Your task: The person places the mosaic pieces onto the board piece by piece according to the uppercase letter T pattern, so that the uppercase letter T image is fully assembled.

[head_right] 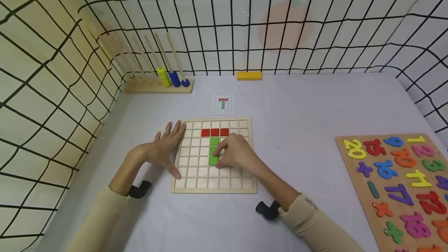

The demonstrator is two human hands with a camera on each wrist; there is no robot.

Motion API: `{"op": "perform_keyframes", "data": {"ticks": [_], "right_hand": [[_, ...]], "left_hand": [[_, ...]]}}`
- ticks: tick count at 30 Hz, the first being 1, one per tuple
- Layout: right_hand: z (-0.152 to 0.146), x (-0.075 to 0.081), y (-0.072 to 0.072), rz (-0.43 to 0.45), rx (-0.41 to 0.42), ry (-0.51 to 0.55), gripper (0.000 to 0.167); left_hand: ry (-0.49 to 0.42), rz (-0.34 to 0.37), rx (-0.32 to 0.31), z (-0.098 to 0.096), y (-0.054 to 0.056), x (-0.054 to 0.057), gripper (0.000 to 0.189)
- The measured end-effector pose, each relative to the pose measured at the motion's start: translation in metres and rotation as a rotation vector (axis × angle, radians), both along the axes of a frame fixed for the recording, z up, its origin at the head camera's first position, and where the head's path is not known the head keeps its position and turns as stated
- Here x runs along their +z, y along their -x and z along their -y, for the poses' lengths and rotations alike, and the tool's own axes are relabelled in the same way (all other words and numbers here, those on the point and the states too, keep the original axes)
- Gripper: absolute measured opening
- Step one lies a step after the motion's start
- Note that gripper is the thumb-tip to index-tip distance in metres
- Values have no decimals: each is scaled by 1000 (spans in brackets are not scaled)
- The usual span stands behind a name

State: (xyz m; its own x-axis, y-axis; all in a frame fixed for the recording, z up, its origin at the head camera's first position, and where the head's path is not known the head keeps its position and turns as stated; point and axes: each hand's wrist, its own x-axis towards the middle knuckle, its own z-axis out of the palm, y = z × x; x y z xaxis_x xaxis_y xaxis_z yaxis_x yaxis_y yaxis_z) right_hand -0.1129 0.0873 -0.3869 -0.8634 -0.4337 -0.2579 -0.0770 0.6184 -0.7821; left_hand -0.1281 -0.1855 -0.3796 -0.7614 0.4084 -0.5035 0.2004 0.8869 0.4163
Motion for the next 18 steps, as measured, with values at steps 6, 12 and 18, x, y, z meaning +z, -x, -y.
{"op": "perform_keyframes", "data": {"ticks": [6, 12, 18], "right_hand": [[-3, -2, 0, -9, 7, 9, 26], [-12, 7, 4, -54, -45, 2, 25], [-34, 21, 15, -134, -84, -6, 28]], "left_hand": [[-1, 3, -8, -1, 0, 0, 161], [-6, -9, -14, -2, 1, 0, 161], [-62, -62, 4, 5, 1, -2, 150]]}}
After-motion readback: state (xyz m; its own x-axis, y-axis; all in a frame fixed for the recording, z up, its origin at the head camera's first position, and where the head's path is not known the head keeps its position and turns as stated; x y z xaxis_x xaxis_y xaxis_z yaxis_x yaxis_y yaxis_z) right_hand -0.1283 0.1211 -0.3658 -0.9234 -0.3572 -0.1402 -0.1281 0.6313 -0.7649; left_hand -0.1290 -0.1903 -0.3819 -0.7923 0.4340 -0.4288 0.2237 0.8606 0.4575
